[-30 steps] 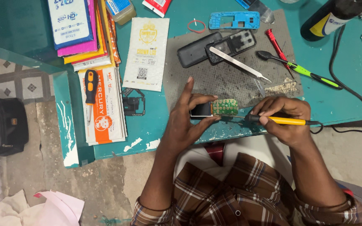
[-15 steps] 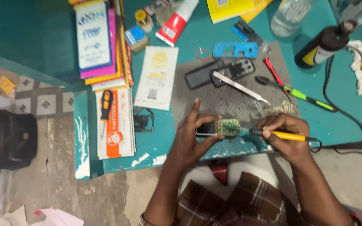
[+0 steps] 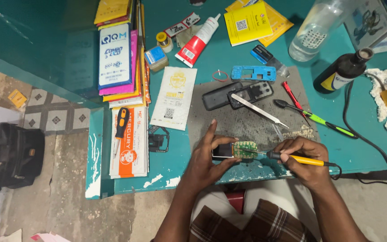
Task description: The person uses tweezers to adjust a small component on a circuit board, then uses a soldering iron to apply solder to multiple points on the board. The person holds the board steady with one hand while manipulating the tools with the other.
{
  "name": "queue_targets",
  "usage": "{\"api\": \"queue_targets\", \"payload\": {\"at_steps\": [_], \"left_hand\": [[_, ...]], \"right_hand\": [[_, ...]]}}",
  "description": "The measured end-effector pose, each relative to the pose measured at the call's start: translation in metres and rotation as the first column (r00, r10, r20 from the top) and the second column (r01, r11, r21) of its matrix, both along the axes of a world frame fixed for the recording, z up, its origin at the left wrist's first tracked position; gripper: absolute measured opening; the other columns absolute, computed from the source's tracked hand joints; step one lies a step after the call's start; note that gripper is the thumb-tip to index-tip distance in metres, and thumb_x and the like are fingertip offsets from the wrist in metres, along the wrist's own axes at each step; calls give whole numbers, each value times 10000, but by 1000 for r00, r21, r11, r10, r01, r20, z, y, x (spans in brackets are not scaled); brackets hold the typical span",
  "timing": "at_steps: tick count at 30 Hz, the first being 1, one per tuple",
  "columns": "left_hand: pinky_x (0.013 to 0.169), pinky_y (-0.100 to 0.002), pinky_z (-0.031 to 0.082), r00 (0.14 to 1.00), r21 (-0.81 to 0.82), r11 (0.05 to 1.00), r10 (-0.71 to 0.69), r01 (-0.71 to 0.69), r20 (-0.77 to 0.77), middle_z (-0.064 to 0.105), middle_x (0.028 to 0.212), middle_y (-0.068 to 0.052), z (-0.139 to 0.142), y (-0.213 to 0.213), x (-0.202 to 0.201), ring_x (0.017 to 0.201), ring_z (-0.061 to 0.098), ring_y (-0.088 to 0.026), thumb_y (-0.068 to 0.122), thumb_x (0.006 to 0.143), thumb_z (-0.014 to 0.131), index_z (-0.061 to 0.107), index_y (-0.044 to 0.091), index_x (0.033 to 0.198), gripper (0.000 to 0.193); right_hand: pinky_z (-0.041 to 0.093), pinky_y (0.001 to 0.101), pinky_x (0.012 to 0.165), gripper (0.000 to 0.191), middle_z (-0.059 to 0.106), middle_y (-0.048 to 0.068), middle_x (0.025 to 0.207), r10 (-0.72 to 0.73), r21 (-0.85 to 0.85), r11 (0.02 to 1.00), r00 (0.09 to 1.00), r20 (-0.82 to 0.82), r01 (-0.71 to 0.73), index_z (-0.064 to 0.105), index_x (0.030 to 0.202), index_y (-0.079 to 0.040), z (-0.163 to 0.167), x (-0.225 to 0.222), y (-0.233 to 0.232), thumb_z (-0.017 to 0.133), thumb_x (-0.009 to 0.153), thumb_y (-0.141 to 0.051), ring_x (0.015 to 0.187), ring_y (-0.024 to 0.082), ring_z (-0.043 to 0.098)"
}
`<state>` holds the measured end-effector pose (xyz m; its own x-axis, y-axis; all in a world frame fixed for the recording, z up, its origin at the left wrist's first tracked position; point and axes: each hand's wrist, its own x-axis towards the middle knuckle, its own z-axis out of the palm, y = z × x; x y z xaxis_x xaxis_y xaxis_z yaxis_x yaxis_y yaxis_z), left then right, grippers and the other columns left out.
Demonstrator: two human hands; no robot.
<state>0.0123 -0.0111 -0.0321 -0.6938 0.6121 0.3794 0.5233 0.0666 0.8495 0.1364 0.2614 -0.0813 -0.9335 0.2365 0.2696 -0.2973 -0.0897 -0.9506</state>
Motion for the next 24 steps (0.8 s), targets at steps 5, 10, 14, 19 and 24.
{"api": "queue_targets", "payload": {"at_steps": [5,10,14,19,24], "left_hand": [[1129,-456,482,1000,-87,996,21,-22,-5,770,1240,-125,4,2,-1,1235,712,-335,219,852,871,119,-57,1615,1106],[1122,-455,475,999,-103,994,40,-40,-6,767,1246,-122,7,2,-2,1253,688,-361,229,849,871,118,-93,1598,1110],[1127,-456,487,999,-60,997,38,-39,-27,763,1238,-128,6,3,-1,1222,715,-346,214,856,870,95,-79,1621,1128],[1105,-454,512,998,-25,999,35,-36,-45,757,1230,-150,2,3,0,1200,725,-350,187,858,877,59,-44,1632,1149],[1066,-428,561,1000,35,999,17,-16,-26,756,1242,-158,-2,3,0,1170,758,-324,176,889,866,58,-9,1654,1128]], "right_hand": [[566,414,865,141,686,118,897,-37,26,999,998,51,36,625,899,-22,0,1,1,715,875,84,936,255,698],[578,416,901,144,682,116,912,-29,8,1000,999,25,29,630,921,-21,-2,2,2,716,889,89,946,255,694],[570,395,877,85,677,146,908,-65,-53,996,998,3,65,640,934,5,-2,5,2,686,913,74,922,249,682],[559,378,854,52,684,192,882,-107,-120,987,994,-5,106,630,919,31,2,5,0,656,957,56,846,231,661],[572,386,875,44,687,188,878,-96,-78,993,995,-12,94,632,958,17,4,3,0,648,951,57,921,253,683]]}}
